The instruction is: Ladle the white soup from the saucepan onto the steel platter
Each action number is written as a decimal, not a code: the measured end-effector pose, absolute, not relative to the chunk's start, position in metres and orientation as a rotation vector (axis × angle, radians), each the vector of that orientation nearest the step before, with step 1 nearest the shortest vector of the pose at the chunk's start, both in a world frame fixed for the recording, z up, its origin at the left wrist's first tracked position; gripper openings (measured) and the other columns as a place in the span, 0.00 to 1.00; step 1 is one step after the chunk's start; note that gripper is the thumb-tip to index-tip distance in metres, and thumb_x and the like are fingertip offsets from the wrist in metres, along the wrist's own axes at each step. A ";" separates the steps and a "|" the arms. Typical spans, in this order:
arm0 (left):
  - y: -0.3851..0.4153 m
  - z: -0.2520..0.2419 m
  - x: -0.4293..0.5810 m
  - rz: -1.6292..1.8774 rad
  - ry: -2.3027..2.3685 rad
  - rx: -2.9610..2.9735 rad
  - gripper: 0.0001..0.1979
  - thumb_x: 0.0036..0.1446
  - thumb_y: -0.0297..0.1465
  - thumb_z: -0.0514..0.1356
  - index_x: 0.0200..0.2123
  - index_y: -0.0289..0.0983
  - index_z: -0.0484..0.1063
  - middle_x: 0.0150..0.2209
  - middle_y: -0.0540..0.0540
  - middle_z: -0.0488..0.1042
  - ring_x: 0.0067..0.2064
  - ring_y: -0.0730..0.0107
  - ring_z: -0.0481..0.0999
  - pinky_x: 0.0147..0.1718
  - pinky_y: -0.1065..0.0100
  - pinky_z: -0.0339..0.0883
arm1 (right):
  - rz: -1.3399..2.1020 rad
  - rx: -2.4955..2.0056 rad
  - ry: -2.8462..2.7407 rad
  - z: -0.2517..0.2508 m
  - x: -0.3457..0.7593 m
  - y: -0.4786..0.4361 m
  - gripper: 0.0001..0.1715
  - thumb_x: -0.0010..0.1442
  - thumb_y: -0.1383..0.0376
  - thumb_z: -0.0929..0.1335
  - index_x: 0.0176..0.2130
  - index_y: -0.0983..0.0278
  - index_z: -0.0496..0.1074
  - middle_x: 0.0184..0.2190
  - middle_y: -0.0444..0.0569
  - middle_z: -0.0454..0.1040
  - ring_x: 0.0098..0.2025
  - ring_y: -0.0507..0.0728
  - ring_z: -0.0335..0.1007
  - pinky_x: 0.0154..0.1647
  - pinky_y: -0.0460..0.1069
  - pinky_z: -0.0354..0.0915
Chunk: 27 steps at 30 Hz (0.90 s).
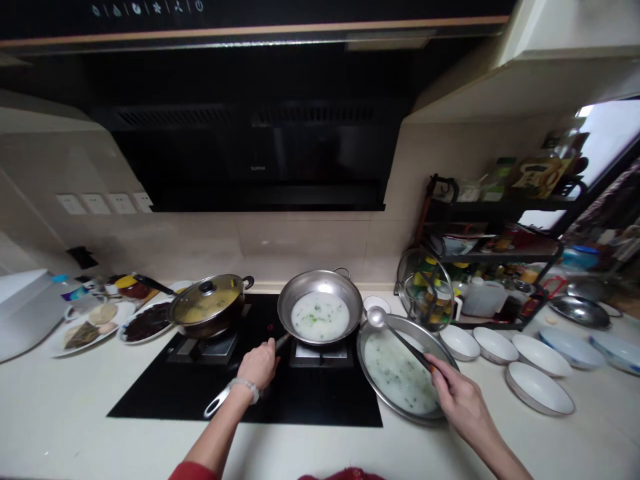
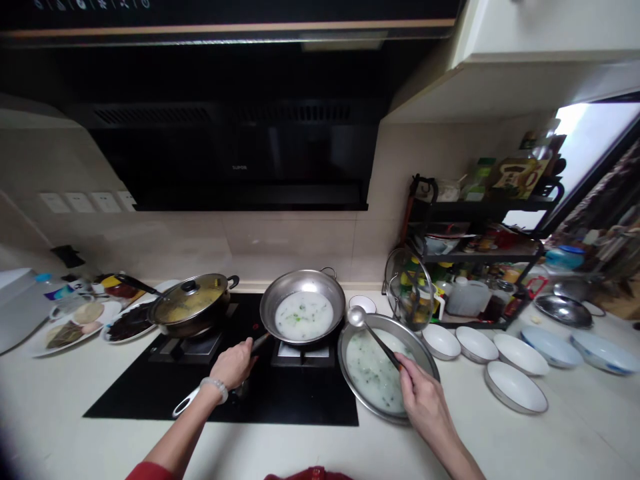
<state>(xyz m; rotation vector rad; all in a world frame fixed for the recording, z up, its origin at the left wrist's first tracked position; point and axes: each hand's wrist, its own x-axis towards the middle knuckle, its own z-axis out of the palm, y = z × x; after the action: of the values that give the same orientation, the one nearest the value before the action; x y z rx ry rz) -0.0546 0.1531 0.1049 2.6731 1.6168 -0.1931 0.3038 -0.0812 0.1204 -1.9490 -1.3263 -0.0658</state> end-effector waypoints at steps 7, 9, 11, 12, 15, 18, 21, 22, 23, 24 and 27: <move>0.153 0.104 -0.055 -0.167 1.600 2.686 0.19 0.61 0.33 0.47 0.53 0.30 0.61 0.44 0.33 0.73 0.43 0.54 0.77 0.39 0.60 0.68 | 0.270 -1.914 -1.336 0.152 0.258 -0.034 0.25 0.58 0.59 0.59 0.47 0.66 0.75 0.35 0.55 0.80 0.38 0.60 0.76 0.42 0.51 0.70; 0.153 0.104 -0.055 -0.165 1.603 2.675 0.19 0.61 0.33 0.47 0.52 0.31 0.62 0.44 0.33 0.73 0.44 0.54 0.77 0.39 0.60 0.68 | 0.289 -1.895 -1.405 0.155 0.248 -0.019 0.25 0.58 0.61 0.58 0.47 0.66 0.75 0.37 0.54 0.80 0.41 0.60 0.75 0.44 0.52 0.69; 0.153 0.104 -0.055 -0.162 1.605 2.669 0.18 0.61 0.33 0.48 0.52 0.31 0.62 0.44 0.33 0.73 0.44 0.54 0.77 0.39 0.61 0.68 | 0.290 -1.893 -1.496 0.155 0.241 -0.005 0.25 0.59 0.63 0.57 0.47 0.66 0.75 0.40 0.55 0.79 0.44 0.60 0.75 0.47 0.52 0.67; 0.153 0.105 -0.054 -0.158 1.605 2.669 0.18 0.61 0.33 0.48 0.51 0.31 0.62 0.44 0.33 0.74 0.44 0.54 0.77 0.39 0.61 0.68 | 0.286 -1.900 -1.546 0.155 0.238 0.001 0.25 0.59 0.64 0.56 0.47 0.67 0.75 0.42 0.55 0.79 0.45 0.60 0.74 0.48 0.53 0.66; 0.152 0.106 -0.054 -0.159 1.599 2.666 0.18 0.61 0.33 0.48 0.51 0.30 0.63 0.44 0.33 0.74 0.43 0.54 0.77 0.39 0.60 0.69 | 0.273 -1.935 -1.667 0.155 0.232 0.016 0.26 0.60 0.67 0.55 0.49 0.68 0.74 0.44 0.57 0.78 0.46 0.60 0.74 0.49 0.53 0.64; 0.152 0.107 -0.054 -0.165 1.598 2.658 0.18 0.61 0.33 0.48 0.51 0.30 0.62 0.44 0.33 0.74 0.43 0.54 0.77 0.39 0.59 0.69 | 0.261 -1.959 -1.725 0.155 0.229 0.025 0.25 0.60 0.69 0.56 0.50 0.68 0.73 0.44 0.58 0.78 0.46 0.61 0.74 0.49 0.52 0.64; 0.151 0.108 -0.053 -0.166 1.597 2.662 0.18 0.61 0.33 0.48 0.51 0.30 0.62 0.44 0.33 0.74 0.44 0.54 0.76 0.39 0.59 0.69 | 0.262 -1.974 -1.754 0.155 0.227 0.030 0.25 0.60 0.69 0.56 0.50 0.69 0.73 0.44 0.60 0.78 0.45 0.61 0.74 0.48 0.52 0.63; 0.151 0.108 -0.053 -0.169 1.598 2.662 0.18 0.61 0.33 0.48 0.51 0.30 0.62 0.44 0.33 0.74 0.43 0.54 0.76 0.39 0.59 0.69 | 0.266 -1.983 -1.763 0.155 0.227 0.031 0.25 0.60 0.70 0.56 0.50 0.69 0.73 0.43 0.59 0.78 0.45 0.60 0.74 0.48 0.51 0.63; 0.151 0.109 -0.053 -0.173 1.597 2.663 0.18 0.61 0.33 0.48 0.51 0.30 0.63 0.44 0.33 0.74 0.43 0.54 0.77 0.39 0.59 0.69 | 0.270 -1.991 -1.773 0.156 0.227 0.032 0.25 0.60 0.70 0.56 0.50 0.69 0.73 0.43 0.59 0.78 0.45 0.60 0.74 0.48 0.51 0.63; 0.151 0.109 -0.053 -0.176 1.597 2.665 0.18 0.61 0.33 0.47 0.51 0.30 0.62 0.44 0.33 0.74 0.43 0.53 0.77 0.39 0.58 0.69 | 0.273 -1.996 -1.783 0.156 0.227 0.033 0.25 0.60 0.70 0.56 0.50 0.68 0.73 0.43 0.58 0.78 0.45 0.60 0.74 0.48 0.50 0.63; 0.151 0.110 -0.053 -0.177 1.597 2.668 0.19 0.61 0.33 0.47 0.51 0.29 0.63 0.43 0.33 0.74 0.42 0.53 0.77 0.39 0.58 0.69 | 0.271 -1.989 -1.811 0.154 0.226 0.035 0.25 0.60 0.70 0.55 0.51 0.69 0.72 0.44 0.58 0.77 0.46 0.60 0.73 0.48 0.50 0.63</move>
<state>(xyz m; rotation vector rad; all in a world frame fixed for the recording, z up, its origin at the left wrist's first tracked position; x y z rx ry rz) -0.0528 0.1506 0.1096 2.6683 1.5969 -0.1769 0.2257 0.0351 0.1544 -1.9890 -1.8113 0.2706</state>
